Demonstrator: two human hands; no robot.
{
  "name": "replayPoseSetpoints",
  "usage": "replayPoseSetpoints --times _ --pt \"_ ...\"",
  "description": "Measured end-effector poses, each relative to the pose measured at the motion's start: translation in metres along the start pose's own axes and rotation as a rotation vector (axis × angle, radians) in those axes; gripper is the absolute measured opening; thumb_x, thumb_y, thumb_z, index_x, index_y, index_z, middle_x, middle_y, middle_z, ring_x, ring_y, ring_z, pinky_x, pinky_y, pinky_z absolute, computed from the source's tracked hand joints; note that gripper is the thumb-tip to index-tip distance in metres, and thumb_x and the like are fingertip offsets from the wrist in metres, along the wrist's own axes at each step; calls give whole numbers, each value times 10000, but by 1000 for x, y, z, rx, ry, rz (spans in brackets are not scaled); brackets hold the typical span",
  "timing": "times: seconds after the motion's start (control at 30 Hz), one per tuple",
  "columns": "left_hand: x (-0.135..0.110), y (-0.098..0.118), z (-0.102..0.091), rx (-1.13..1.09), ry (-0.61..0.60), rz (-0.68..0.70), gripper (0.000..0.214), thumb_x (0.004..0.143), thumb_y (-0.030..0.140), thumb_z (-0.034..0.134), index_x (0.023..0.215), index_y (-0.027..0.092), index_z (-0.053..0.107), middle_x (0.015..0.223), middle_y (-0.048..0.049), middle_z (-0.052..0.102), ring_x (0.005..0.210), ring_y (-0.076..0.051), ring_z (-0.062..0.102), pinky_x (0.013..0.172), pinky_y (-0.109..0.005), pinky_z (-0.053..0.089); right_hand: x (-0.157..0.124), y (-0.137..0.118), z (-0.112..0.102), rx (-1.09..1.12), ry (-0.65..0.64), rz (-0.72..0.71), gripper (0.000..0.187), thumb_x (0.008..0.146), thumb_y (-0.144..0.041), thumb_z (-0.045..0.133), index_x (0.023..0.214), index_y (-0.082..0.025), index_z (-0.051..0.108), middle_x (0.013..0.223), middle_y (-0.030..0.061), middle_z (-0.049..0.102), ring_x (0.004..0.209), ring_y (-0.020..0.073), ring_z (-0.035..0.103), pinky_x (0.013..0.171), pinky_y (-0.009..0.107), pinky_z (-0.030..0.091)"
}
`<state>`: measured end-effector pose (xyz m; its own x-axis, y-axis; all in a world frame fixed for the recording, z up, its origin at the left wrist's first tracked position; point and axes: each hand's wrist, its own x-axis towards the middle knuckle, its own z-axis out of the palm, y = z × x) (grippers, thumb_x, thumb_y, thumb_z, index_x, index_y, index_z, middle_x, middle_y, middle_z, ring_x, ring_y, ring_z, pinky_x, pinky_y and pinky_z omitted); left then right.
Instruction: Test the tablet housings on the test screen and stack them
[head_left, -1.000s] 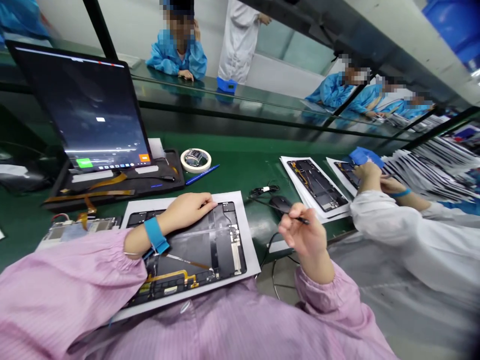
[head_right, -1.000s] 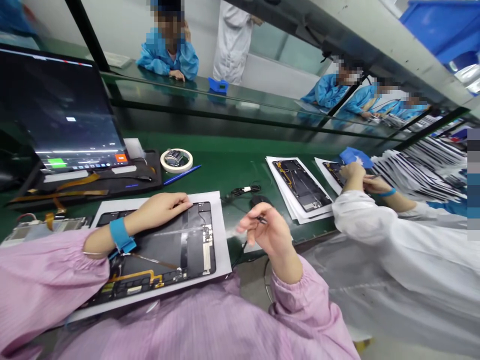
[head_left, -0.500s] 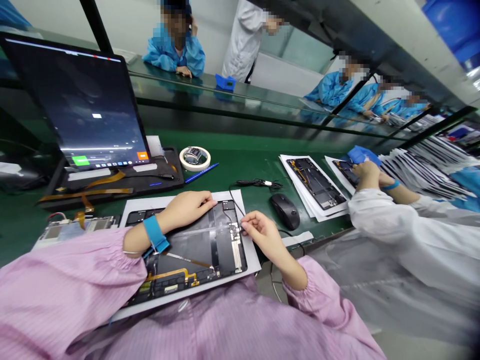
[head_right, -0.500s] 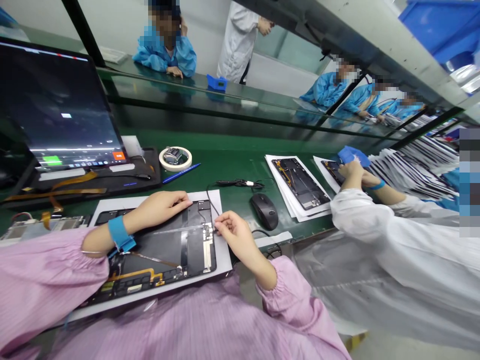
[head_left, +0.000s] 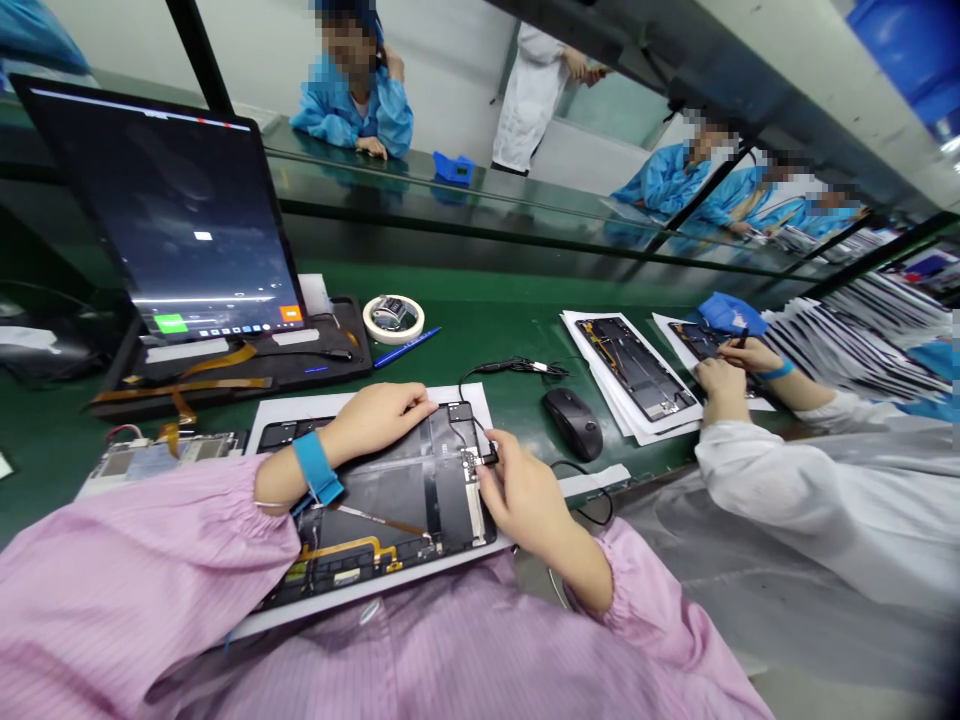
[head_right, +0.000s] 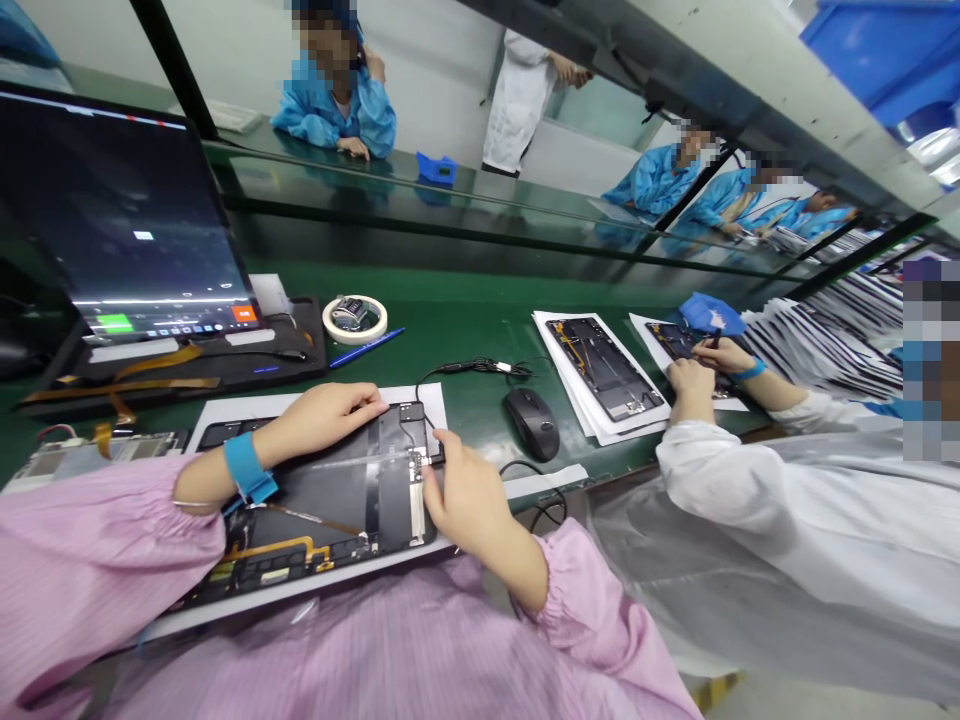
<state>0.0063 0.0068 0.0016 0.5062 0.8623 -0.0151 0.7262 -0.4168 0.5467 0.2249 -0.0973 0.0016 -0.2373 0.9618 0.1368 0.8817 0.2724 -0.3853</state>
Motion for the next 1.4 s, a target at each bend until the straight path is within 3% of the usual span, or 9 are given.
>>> replayPoseSetpoints --times 0.1,0.2,0.27,0.37,0.5,0.63,0.83,0.97,1.4 --pt "0 1 0 3 2 0 364 913 486 378 789 214 585 780 -11 667 692 -180 577 591 -265 313 -4 -7 6 -100 15 5 376 871 -220 421 1223 -90 453 849 114 655 755 239 631 677 354 493" --pt "-1 1 0 -1 -3 -9 368 914 488 370 798 216 589 795 -14 671 704 -184 583 595 -266 321 -3 8 -1 -32 20 -15 355 889 -234 428 1230 -140 460 804 58 654 689 195 622 643 311 496" --pt "0 0 0 -6 -8 -11 368 916 487 368 806 218 595 810 -16 674 714 -186 588 598 -266 326 0 34 -15 -29 183 -2 291 903 -254 432 1172 -177 511 836 52 653 742 188 621 696 314 503" --pt "1 -2 1 -8 -10 6 367 920 482 372 818 216 603 813 -19 678 715 -185 592 599 -264 332 4 82 -36 -183 502 93 265 877 -315 486 1078 -162 567 1040 130 632 1011 260 581 910 424 458" --pt "1 -2 3 13 37 21 364 928 472 384 828 212 619 813 -23 690 719 -180 603 609 -261 351 8 123 -40 -186 445 77 554 826 -410 535 1287 -114 454 1241 181 553 1143 286 535 986 441 432" --pt "3 -2 4 40 68 45 331 923 457 420 864 223 646 862 -18 711 796 -182 631 634 -255 387 14 137 -29 -255 533 163 639 818 -511 487 1291 -83 459 1186 205 569 1105 339 552 962 480 441" --pt "7 -3 2 80 88 35 343 921 487 419 861 230 640 870 -14 713 792 -182 644 631 -262 402 24 154 -23 -263 460 166 780 818 -654 385 1333 -68 424 1244 223 554 1124 374 556 954 484 447" --pt "7 -1 1 90 81 32 347 921 492 419 857 227 635 874 -19 710 797 -185 647 624 -267 399 22 153 -24 -276 408 281 782 800 -670 397 1340 -106 429 1245 199 576 1085 371 589 893 485 480" --pt "6 -1 1 86 87 40 336 921 480 424 838 224 625 859 -15 710 778 -186 642 600 -268 375 21 157 -27 -230 428 266 760 765 -667 431 1270 -103 497 1190 188 608 991 348 626 892 469 483"
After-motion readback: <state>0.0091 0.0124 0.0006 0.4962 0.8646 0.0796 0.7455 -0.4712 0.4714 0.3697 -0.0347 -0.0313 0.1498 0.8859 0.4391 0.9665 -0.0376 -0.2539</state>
